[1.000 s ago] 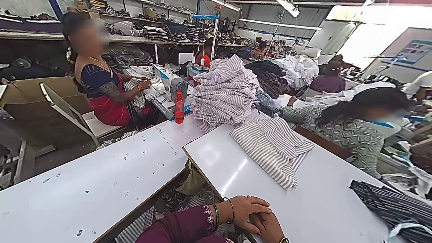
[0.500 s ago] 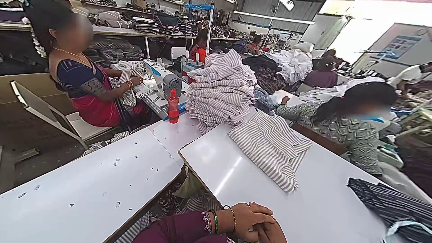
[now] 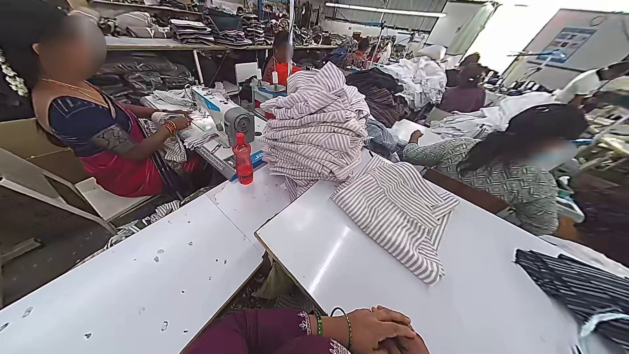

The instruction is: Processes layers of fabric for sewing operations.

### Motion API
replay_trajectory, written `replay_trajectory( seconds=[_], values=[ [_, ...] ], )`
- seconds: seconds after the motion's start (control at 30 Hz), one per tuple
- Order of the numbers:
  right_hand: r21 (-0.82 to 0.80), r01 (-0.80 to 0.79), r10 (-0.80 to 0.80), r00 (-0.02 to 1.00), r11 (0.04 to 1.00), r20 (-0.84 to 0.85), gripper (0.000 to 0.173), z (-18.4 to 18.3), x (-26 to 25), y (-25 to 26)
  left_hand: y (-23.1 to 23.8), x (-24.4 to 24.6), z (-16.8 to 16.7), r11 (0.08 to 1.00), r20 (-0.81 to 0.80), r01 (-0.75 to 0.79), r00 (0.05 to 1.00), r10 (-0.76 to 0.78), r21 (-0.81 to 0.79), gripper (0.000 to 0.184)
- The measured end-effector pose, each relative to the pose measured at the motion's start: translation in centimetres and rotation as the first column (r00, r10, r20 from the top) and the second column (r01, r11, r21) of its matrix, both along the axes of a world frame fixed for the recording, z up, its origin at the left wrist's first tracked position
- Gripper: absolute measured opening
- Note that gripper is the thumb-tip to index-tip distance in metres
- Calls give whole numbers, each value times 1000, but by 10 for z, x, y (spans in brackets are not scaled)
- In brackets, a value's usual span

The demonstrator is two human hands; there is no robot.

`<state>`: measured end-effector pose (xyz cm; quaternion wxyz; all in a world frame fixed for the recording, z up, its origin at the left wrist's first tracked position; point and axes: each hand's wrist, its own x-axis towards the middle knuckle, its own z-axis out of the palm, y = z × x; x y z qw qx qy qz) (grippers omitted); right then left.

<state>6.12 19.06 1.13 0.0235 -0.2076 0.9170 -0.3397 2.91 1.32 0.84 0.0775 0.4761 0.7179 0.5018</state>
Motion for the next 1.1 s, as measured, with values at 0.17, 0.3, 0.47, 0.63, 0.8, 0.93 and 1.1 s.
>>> replay_trajectory(
  seconds=[0.17,0.3,0.47,0.63,0.8,0.93,1.1],
  values=[
    [6,40,-41,997,999,63,34,-4,-5,2,1,-14,-17,983,24,99,994,-104,154,49],
    [-14,46,-46,999,999,-3,35,-13,-9,4,-1,-21,-16,964,51,153,985,-167,216,48],
    [-54,82,-85,995,995,-61,28,-7,-7,2,1,-26,-13,964,121,171,973,-199,204,49],
    [-117,114,-133,977,987,-168,27,-21,-7,6,3,-30,-10,966,96,190,973,-208,174,51],
    [-114,96,-111,984,989,-139,28,-15,-8,6,2,-35,-7,961,117,217,964,-238,170,50],
    [-158,90,-110,986,983,-128,29,-26,-13,14,2,-37,-6,960,159,229,954,-254,159,48],
    [-354,222,-236,972,908,4,18,15,4,-24,2,-36,-6,960,146,228,957,-252,165,49]
  ],
)
